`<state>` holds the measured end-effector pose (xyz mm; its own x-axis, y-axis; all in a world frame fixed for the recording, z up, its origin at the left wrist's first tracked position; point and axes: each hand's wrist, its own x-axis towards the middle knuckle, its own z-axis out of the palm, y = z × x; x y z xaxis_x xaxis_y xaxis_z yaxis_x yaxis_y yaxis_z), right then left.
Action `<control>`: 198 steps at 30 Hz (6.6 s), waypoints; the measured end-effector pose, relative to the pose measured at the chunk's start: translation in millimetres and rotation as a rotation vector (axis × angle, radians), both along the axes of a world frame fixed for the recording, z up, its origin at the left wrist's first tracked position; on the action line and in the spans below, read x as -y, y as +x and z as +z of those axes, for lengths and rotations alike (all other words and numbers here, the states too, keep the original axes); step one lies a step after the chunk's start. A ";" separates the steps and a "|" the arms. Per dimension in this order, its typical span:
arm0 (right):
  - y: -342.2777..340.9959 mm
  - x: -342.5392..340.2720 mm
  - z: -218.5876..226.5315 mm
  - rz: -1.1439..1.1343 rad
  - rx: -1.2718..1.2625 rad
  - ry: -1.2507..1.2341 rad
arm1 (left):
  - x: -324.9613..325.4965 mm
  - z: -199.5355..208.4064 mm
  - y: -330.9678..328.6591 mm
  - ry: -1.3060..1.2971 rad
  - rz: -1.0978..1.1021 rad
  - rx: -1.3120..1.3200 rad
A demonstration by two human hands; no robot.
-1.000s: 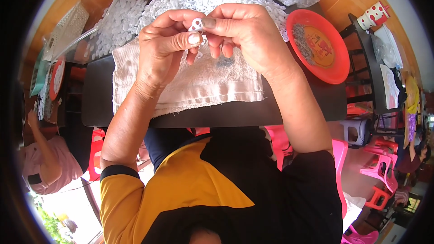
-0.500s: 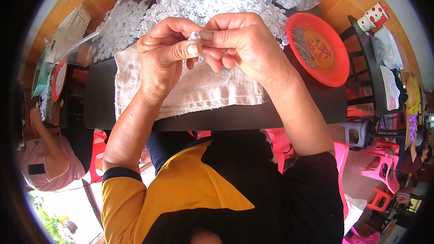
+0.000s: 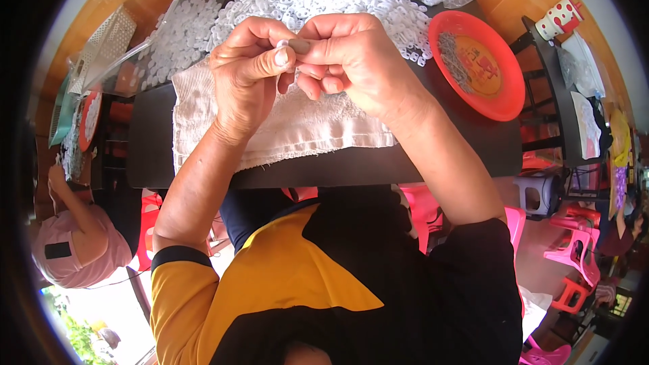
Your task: The recorder is manually assembling or inspecting small white plastic components at a workstation.
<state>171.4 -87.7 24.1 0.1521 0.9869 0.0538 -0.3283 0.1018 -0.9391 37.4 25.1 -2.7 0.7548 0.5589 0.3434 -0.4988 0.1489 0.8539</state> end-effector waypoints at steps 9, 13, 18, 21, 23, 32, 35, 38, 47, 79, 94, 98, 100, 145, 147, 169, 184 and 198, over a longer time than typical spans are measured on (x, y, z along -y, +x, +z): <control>9.7 -3.2 -0.2 -0.105 0.125 0.037 | 4.8 9.7 0.8 0.027 0.188 -0.044; 30.9 0.1 -0.8 -0.262 0.681 -0.004 | -18.6 57.5 -30.1 0.209 0.490 0.005; 38.0 -1.9 -9.9 -0.228 1.380 -0.038 | -96.3 121.2 -78.2 0.476 0.774 -0.134; 31.0 -9.6 -19.8 -0.146 1.468 0.043 | -102.3 123.4 -80.3 1.068 1.286 -0.465; 29.6 -4.5 -23.0 -0.148 1.479 -0.016 | -81.2 99.9 -64.1 0.977 1.190 -0.374; 19.5 1.0 -12.9 0.031 1.565 -0.068 | -24.6 3.7 -7.9 1.223 0.252 -0.490; 22.0 -2.6 -19.2 0.012 1.581 -0.028 | -22.3 -14.1 -0.8 1.522 0.296 -0.471; 25.2 -1.1 -12.8 -0.058 1.498 -0.010 | -20.5 -13.7 0.6 1.559 0.270 -0.570; 23.6 -5.9 -21.6 -0.025 1.523 0.032 | -21.7 -4.4 -11.5 1.169 0.246 -0.488; 23.3 -3.7 -12.7 -0.155 0.855 0.164 | -15.5 10.6 6.3 0.163 -0.117 -0.626; 11.9 -4.4 -10.0 -0.208 0.812 0.175 | -20.4 11.1 -2.0 -0.087 -0.117 -0.469; 5.3 -7.8 -12.0 -0.336 1.022 0.275 | -27.0 10.9 -5.6 -0.073 -0.117 -0.454; 1.5 -8.0 -11.8 -0.367 1.059 0.333 | -27.8 10.7 -6.6 -0.034 -0.110 -0.458; 8.6 -12.1 -18.7 -0.313 0.741 -0.010 | -13.5 4.9 -2.3 -0.235 0.025 -0.363; 6.9 -13.4 -18.2 -0.308 0.733 -0.032 | -13.0 3.8 -3.6 -0.173 0.012 -0.383; -2.3 -14.1 -17.0 -0.337 0.827 0.006 | -2.9 3.9 -7.8 -0.073 0.183 -0.360; -19.0 -20.2 -21.3 -0.391 0.672 0.006 | -2.4 -4.4 -7.1 0.009 0.255 -0.335; -8.9 -20.1 -24.0 -0.388 0.873 0.055 | -13.3 -6.5 -7.6 -0.291 0.099 -0.358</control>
<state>162.5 -67.6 0.1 0.3519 0.8689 0.3480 0.5513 0.1081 -0.8273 29.8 38.4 -9.2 0.7350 0.6689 -0.1106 -0.2043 0.3740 0.9047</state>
